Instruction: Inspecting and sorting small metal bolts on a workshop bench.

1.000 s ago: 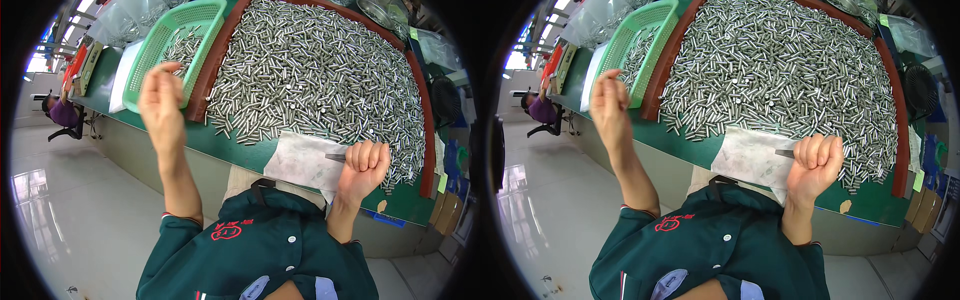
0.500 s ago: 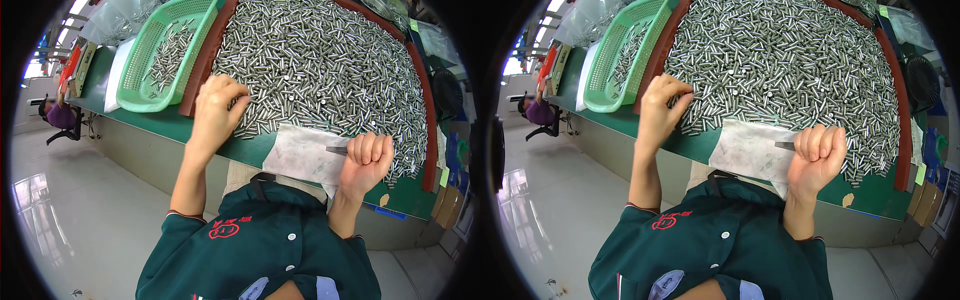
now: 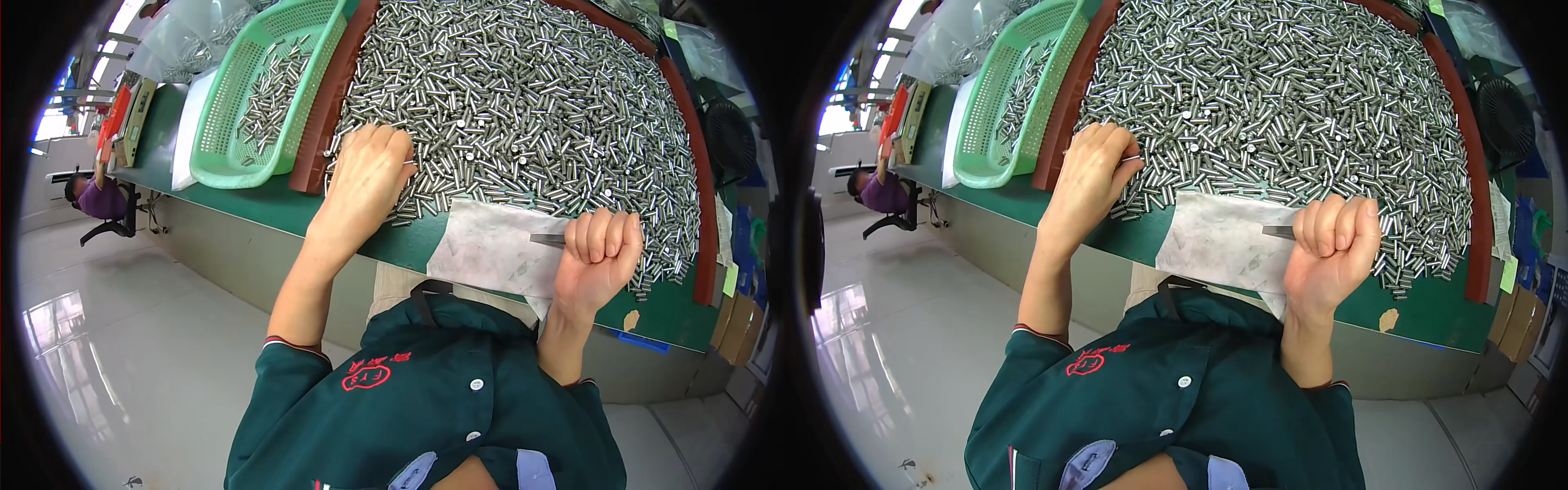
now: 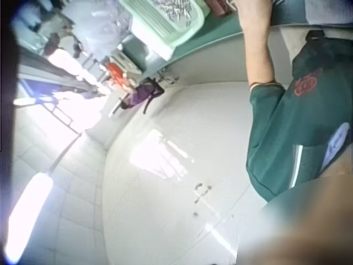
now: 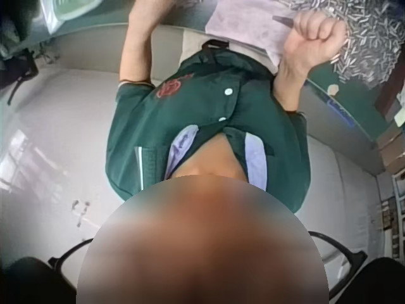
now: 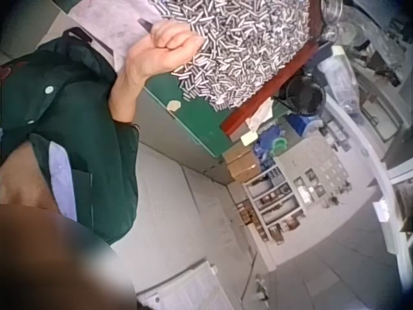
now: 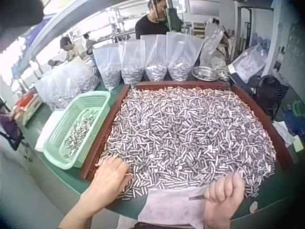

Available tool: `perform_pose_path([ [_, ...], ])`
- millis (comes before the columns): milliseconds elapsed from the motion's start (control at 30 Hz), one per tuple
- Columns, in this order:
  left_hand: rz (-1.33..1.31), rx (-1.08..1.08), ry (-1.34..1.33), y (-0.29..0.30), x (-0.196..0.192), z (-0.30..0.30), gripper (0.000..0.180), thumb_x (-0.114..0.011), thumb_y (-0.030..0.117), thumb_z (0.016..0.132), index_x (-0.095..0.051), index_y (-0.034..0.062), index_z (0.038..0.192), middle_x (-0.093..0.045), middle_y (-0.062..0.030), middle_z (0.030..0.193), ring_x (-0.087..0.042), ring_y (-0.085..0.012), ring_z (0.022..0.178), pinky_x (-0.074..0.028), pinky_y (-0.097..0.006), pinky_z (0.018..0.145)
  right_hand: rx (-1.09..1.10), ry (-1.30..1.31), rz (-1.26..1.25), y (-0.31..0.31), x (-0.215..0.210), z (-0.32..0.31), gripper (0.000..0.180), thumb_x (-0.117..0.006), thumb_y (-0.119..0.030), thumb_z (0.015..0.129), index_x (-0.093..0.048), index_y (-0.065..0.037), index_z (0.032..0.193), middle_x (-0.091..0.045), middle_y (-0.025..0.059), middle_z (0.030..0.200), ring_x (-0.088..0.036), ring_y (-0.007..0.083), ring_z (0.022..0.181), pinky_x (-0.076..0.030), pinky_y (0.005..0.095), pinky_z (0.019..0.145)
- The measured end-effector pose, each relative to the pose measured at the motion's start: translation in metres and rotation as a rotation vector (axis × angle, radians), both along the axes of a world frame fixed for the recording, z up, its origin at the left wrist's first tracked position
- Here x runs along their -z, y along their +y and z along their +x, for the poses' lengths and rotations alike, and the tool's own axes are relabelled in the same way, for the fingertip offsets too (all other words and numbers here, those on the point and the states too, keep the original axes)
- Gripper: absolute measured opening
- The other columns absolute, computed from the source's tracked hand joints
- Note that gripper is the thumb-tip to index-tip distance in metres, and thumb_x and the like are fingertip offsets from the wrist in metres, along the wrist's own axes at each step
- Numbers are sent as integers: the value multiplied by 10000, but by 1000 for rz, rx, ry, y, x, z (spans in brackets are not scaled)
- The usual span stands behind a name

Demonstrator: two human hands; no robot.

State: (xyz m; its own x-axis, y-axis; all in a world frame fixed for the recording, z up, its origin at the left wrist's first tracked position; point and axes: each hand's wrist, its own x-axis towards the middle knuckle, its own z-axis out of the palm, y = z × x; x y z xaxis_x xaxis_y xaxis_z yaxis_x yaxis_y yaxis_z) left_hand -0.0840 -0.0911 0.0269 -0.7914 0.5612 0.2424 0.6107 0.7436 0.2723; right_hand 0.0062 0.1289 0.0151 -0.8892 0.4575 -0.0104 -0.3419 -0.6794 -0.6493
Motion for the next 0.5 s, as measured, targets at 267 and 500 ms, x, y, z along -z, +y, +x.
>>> perform_pose_path([
  [267, -65, 9, 42, 3, 0, 1, 120, -597, 46, 681, -487, 22, 724, -466, -104, 705, -450, -272, 712, -357, -364, 646, 4, -27, 1, 0, -2, 1, 360, -288, -218, 905, -260, -124, 559, -238, -24, 451, -138, 70, 411, -155, 233, 402],
  [500, 19, 92, 14, -3, -1, 0, 115, -579, 29, 667, -478, 15, 721, -459, -101, 703, -447, -266, 710, -356, -352, 641, 19, -26, -10, -1, -1, 2, 360, -295, -221, 902, -265, -125, 555, -240, -24, 444, -143, 71, 406, -157, 233, 401],
])
